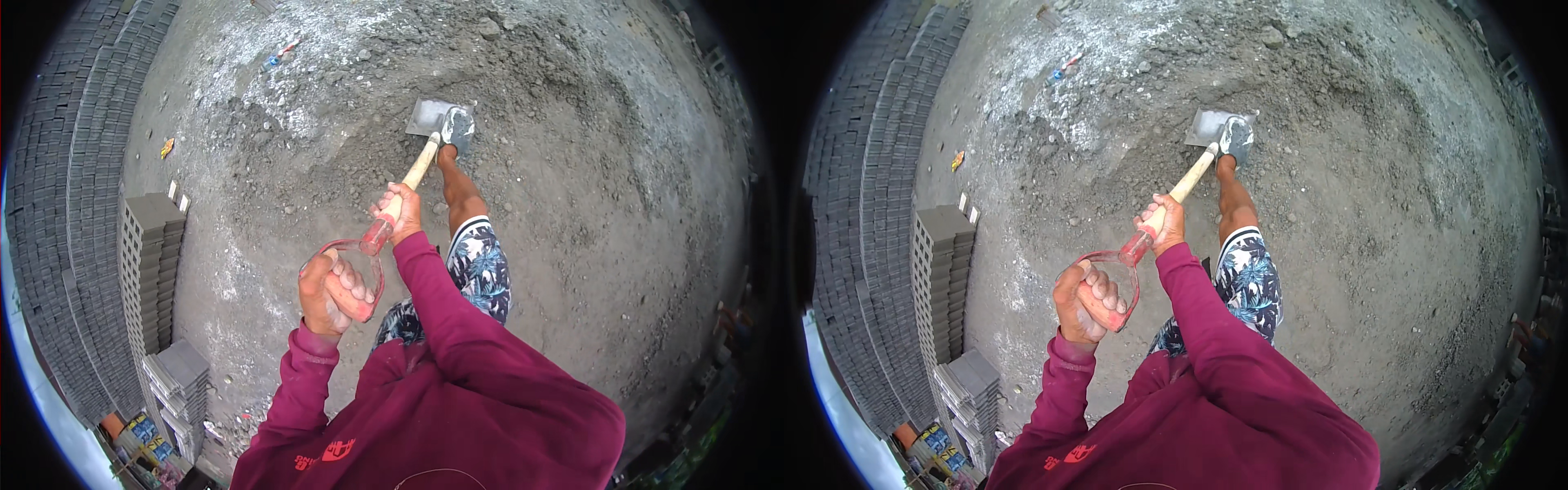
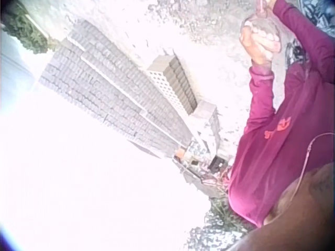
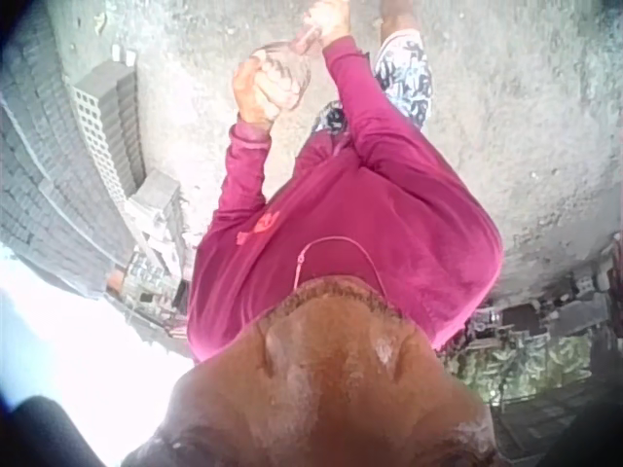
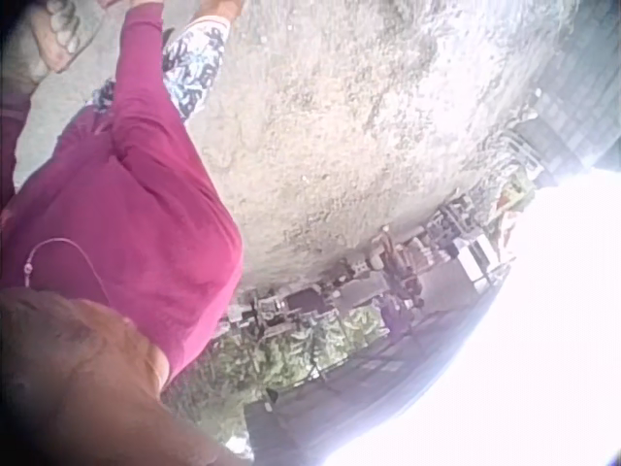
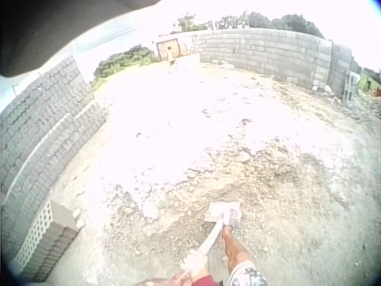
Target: The person uses a shovel to move and pile dirt on the ground.
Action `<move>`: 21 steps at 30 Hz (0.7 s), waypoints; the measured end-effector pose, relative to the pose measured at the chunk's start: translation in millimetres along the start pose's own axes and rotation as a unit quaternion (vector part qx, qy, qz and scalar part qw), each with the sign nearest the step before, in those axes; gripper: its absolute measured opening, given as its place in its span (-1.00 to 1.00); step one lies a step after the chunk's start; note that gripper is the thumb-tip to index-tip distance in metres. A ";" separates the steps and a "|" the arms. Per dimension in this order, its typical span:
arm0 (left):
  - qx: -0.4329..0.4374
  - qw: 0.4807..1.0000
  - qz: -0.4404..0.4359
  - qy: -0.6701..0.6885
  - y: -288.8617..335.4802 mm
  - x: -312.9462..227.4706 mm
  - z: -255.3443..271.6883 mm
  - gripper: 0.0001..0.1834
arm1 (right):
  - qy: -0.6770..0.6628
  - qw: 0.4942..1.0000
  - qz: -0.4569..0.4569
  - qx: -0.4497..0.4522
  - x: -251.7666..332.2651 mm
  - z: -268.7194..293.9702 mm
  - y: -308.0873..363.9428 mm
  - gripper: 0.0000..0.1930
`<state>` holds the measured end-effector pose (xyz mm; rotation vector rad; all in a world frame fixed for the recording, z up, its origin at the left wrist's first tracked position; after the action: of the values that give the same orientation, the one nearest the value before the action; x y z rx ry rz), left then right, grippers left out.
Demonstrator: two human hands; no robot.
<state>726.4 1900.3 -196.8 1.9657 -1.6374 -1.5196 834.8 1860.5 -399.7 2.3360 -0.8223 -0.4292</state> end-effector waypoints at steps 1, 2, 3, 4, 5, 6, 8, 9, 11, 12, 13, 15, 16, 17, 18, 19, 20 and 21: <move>0.002 1.000 0.001 0.019 -8.0 2.9 1.0 -0.74 | 0.012 1.000 0.002 -0.007 4.3 -1.3 -7.5 -0.88; 0.011 1.000 -0.005 0.020 -9.7 15.6 -0.5 -0.74 | 0.030 0.999 0.014 -0.021 17.1 9.6 -14.2 -0.88; 0.037 0.998 -0.016 -0.041 -3.6 29.3 -3.5 -0.74 | 0.018 0.998 0.009 0.061 21.5 19.0 -18.9 -0.89; 0.042 0.994 -0.008 -0.099 7.2 54.3 3.6 -0.74 | 0.016 0.999 0.003 0.046 26.3 37.8 -19.5 -0.89; 0.058 0.965 -0.055 -0.248 7.5 79.6 21.7 -0.74 | 0.007 0.999 0.005 0.039 27.1 63.3 -12.7 -0.89; 0.045 0.967 -0.038 -0.247 12.6 91.8 32.8 -0.74 | 0.000 0.999 0.006 0.047 27.0 80.3 -6.9 -0.89; -0.007 0.998 -0.034 -0.057 7.4 83.5 44.9 -0.73 | 0.003 0.998 -0.002 0.066 7.8 76.1 -17.1 -0.88; -0.027 0.997 -0.046 -0.056 3.5 79.5 50.3 -0.72 | -0.002 0.998 0.006 0.057 3.6 76.3 -20.4 -0.88; -0.032 0.997 -0.042 -0.051 5.2 94.1 52.3 -0.71 | 0.006 0.999 0.013 0.038 11.9 78.7 -24.1 -0.86; -0.029 0.998 -0.039 -0.046 4.5 101.7 50.1 -0.71 | 0.003 0.999 0.011 0.033 13.6 85.8 -16.0 -0.86; 0.002 0.999 -0.035 -0.001 6.4 117.6 54.4 -0.71 | 0.032 0.999 0.005 0.030 21.6 90.4 -10.5 -0.88; -0.024 0.999 -0.023 0.034 22.6 157.1 74.4 -0.69 | 0.090 0.996 -0.016 -0.005 18.1 123.0 1.9 -0.84; -0.069 0.996 0.007 0.048 31.3 179.5 88.5 -0.68 | 0.103 0.994 -0.042 -0.020 16.4 142.8 6.0 -0.82; -0.110 0.991 0.038 0.060 32.5 196.1 92.3 -0.64 | 0.114 0.991 -0.060 -0.035 19.6 159.7 7.8 -0.80; -0.103 0.992 0.045 0.059 28.2 204.9 93.7 -0.64 | 0.124 0.988 -0.079 -0.049 25.8 173.3 5.0 -0.78; -0.143 0.986 0.052 0.069 29.5 208.2 96.1 -0.60 | 0.121 0.988 -0.078 -0.055 30.1 172.5 2.9 -0.78; -0.183 0.978 0.062 0.077 33.5 207.0 95.2 -0.53 | 0.115 0.987 -0.087 -0.065 31.7 168.5 3.1 -0.78; -0.166 0.982 0.054 0.070 35.8 201.2 90.2 -0.43 | 0.109 0.986 -0.097 -0.074 33.7 164.1 4.5 -0.77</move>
<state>610.8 1764.8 -331.6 1.7340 -1.3129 -1.4664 779.5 1762.7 -524.1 2.2812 -0.4459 -0.2964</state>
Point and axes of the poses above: each hand's wrist, its own y-axis away from the middle knuckle, its own z-axis out of the back of the hand, x = y × z, the point moved 4 cm from there along -y, towards the middle knuckle, and after that the axes turned 2 degrees about x, right-handed, at the moved point
